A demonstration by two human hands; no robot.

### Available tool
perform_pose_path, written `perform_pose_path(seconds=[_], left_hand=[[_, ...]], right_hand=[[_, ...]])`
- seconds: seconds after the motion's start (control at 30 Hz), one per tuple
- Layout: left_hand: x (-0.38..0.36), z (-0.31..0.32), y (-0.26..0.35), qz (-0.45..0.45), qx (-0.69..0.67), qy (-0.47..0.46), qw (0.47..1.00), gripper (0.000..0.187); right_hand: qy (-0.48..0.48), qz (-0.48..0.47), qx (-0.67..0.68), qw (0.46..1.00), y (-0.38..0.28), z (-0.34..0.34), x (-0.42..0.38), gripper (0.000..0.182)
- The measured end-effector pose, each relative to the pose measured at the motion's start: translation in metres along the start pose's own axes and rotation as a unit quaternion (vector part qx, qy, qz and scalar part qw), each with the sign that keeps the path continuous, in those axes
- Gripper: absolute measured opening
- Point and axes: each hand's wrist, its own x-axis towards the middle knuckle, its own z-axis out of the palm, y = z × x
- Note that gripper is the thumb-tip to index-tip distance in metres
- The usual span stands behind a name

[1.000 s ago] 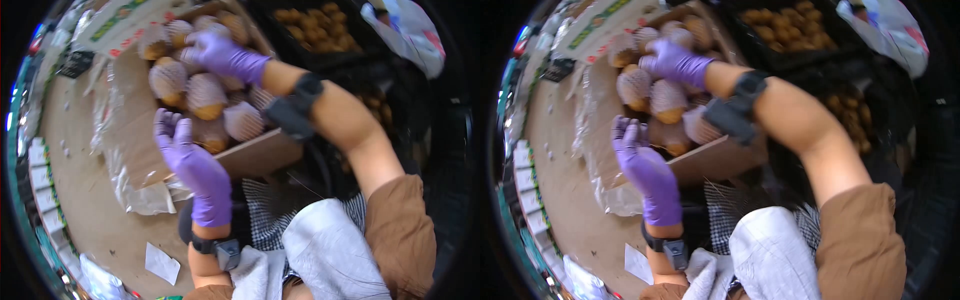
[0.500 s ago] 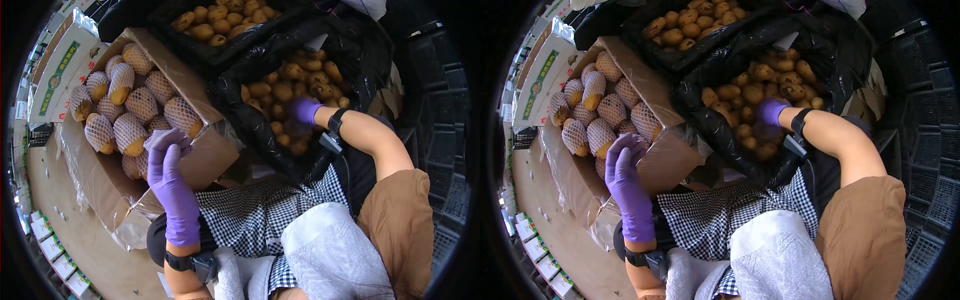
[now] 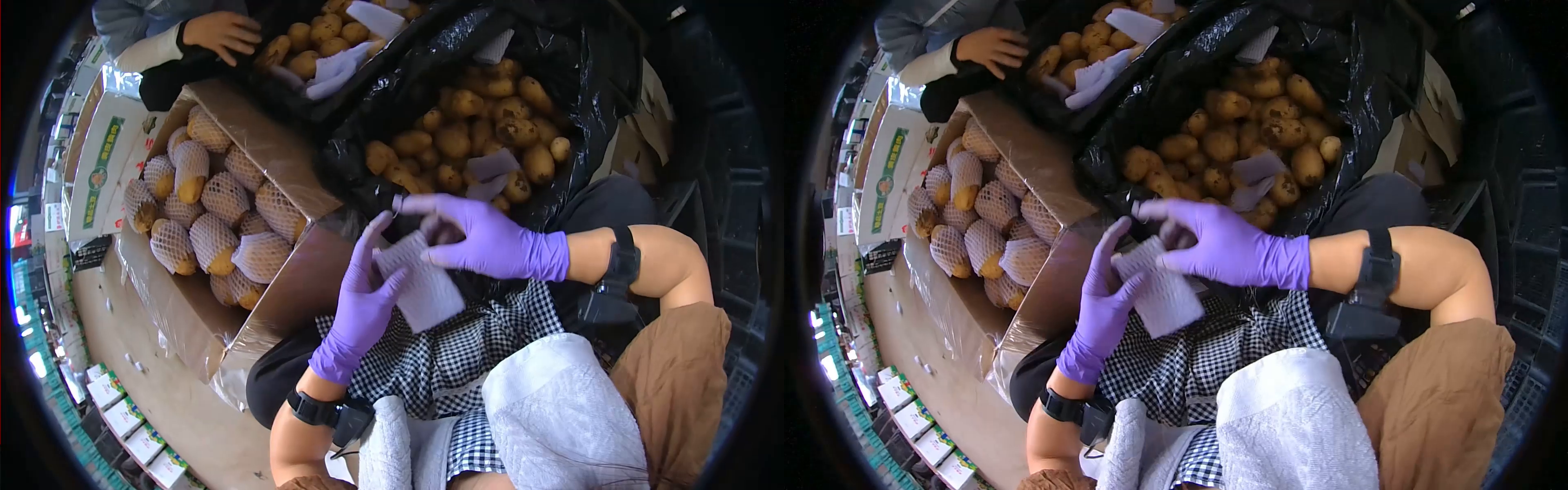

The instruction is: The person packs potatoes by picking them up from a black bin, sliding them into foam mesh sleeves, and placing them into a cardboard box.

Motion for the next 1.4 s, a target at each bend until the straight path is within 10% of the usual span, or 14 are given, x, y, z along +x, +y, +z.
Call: perform_pose_path(seconds=[0.23, 0.33, 0.4, 0.7, 0.77, 0.9, 1.07, 1.17, 1.27, 1.33, 1.4], left_hand=[[0.003, -0.009, -0.009, -0.151, -0.039, 0.014, 0.988, 0.031], [0.003, -0.025, -0.005, -0.158, -0.018, -0.087, 0.983, 0.035], [-0.003, -0.007, -0.006, -0.103, -0.102, 0.02, 0.989, 0.028], [-0.002, -0.004, -0.001, -0.099, -0.129, -0.093, 0.982, 0.036], [0.001, -0.012, 0.006, -0.058, -0.154, -0.051, 0.985, 0.032], [0.01, -0.038, 0.0, 0.015, -0.166, 0.084, 0.982, 0.025], [0.011, -0.048, -0.001, 0.037, -0.258, 0.201, 0.944, 0.034], [0.015, -0.05, -0.004, 0.102, -0.238, 0.147, 0.955, 0.042], [0.01, -0.04, 0.015, -0.068, -0.353, 0.081, 0.93, 0.047], [-0.008, -0.03, 0.041, -0.04, -0.265, -0.032, 0.963, 0.055], [-0.012, -0.044, 0.041, -0.023, -0.239, -0.07, 0.968, 0.059]], right_hand=[[0.026, -0.203, -0.13, 0.97, 0.016, 0.004, 0.009, 0.013], [-0.009, -0.047, 0.098, 0.994, 0.006, 0.004, 0.012, 0.012], [0.003, -0.083, 0.007, 0.997, 0.006, 0.006, 0.013, 0.014], [0.123, -0.013, -0.384, 0.915, 0.096, -0.044, 0.104, 0.044], [0.017, 0.13, -0.312, 0.941, 0.151, -0.051, 0.139, 0.053], [-0.073, 0.13, -0.29, 0.945, 0.151, -0.023, 0.142, 0.053], [0.111, 0.284, 0.229, 0.925, 0.114, -0.056, 0.129, 0.049], [0.057, 0.095, 0.085, 0.99, 0.018, -0.056, 0.101, 0.053], [-0.056, -0.1, -0.103, 0.988, -0.058, -0.003, 0.065, 0.059], [-0.127, -0.321, -0.396, 0.851, -0.08, 0.018, 0.059, 0.056], [-0.096, -0.198, -0.043, 0.975, -0.069, 0.028, 0.065, 0.046]])
